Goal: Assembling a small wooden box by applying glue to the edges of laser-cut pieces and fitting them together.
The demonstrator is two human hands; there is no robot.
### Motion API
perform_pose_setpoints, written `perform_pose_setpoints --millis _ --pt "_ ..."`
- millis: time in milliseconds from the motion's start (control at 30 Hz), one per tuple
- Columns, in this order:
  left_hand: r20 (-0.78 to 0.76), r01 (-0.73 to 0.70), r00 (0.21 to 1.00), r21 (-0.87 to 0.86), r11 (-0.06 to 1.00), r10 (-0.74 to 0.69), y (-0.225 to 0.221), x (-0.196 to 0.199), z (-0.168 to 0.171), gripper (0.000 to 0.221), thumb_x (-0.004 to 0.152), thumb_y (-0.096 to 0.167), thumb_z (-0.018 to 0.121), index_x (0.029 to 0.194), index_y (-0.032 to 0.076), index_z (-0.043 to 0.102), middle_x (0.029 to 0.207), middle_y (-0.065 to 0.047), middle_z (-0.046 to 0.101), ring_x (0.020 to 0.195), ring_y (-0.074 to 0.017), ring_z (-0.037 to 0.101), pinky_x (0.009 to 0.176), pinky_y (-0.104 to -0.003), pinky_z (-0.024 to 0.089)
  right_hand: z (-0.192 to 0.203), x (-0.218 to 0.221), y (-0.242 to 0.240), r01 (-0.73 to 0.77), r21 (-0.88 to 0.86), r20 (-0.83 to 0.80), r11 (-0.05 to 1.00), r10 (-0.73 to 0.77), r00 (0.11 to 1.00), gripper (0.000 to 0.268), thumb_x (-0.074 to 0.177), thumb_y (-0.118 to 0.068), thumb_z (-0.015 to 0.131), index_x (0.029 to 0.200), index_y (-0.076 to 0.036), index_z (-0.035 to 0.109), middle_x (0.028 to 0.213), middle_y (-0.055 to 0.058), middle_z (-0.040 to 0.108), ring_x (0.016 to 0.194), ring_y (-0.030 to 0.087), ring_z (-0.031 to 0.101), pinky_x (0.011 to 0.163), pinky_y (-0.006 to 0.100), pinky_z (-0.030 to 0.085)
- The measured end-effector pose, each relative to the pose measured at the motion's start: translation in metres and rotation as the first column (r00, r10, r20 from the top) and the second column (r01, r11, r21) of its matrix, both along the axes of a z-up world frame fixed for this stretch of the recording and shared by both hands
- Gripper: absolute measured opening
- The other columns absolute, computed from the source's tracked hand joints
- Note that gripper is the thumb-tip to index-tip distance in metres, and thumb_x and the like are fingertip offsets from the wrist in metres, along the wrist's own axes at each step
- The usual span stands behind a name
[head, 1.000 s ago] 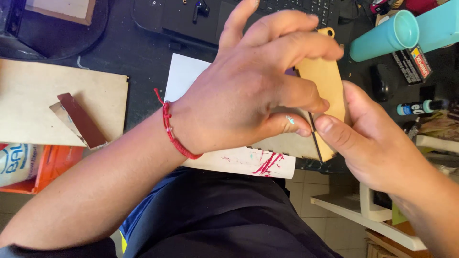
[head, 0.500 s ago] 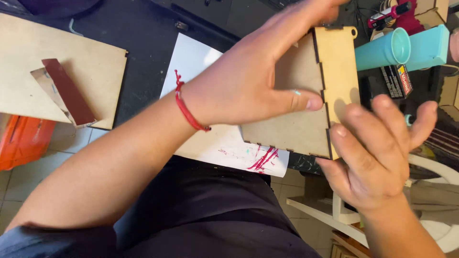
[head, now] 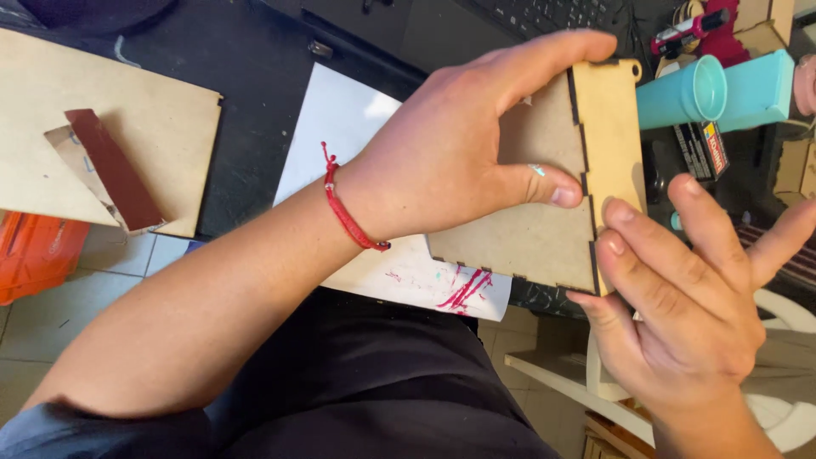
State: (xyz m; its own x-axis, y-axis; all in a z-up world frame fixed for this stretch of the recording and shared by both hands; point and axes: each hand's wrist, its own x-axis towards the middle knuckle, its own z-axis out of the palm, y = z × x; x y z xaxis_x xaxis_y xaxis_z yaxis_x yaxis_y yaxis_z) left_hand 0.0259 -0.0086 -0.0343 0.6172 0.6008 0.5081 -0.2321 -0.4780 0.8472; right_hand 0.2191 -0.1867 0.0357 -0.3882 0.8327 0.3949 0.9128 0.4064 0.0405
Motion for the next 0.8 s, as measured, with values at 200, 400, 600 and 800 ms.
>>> perform_pose_setpoints --millis 200,400,600,800 --pt "0.168 0.084 0.984 -0.144 0.986 -0.059 0.006 0.000 -0.006 0.083 0.074 0.024 0.098 0.141 0.016 0.050 0.146 -0.001 0.058 0.139 -0.0138 0.056 0.120 -0.027 0.041 0.009 -0.011 0.003 0.031 -0.070 0.069 0.997 -0.026 0.997 0.034 0.090 -0.025 0.071 0.110 0.003 0.073 0.122 0.024 0.072 0.132 0.049 0.058 0.127 0.060 0.000" --pt "0.185 0.169 0.969 -0.027 0.985 -0.162 0.020 -0.002 -0.009 0.051 0.090 0.016 0.086 0.133 0.022 0.058 0.145 -0.002 0.061 0.141 -0.0151 0.055 0.121 -0.029 0.039 0.008 -0.019 0.004 0.001 -0.067 0.037 0.998 0.001 0.999 0.027 0.092 -0.015 0.066 0.112 0.003 0.067 0.124 0.028 0.068 0.124 0.046 0.064 0.129 0.055 0.011" --pt "0.119 0.094 0.987 0.110 0.990 -0.107 0.035 0.003 0.000 0.034 0.081 0.023 0.087 0.110 0.022 0.068 0.122 0.002 0.071 0.117 -0.0136 0.067 0.100 -0.028 0.045 0.006 -0.017 0.003 -0.001 -0.065 0.022 0.998 0.003 1.000 0.027 0.092 -0.016 0.063 0.109 0.005 0.066 0.122 0.029 0.067 0.122 0.049 0.065 0.129 0.057 0.012" --pt "0.089 0.058 0.993 0.197 0.979 -0.077 0.040 0.005 0.001 0.036 0.078 0.028 0.089 0.108 0.023 0.071 0.114 0.007 0.074 0.106 -0.0100 0.071 0.091 -0.026 0.048 0.005 -0.017 0.003 -0.001 -0.061 -0.005 0.998 0.001 1.000 0.026 0.091 -0.015 0.065 0.108 0.005 0.065 0.123 0.028 0.066 0.124 0.049 0.064 0.130 0.057 0.011"
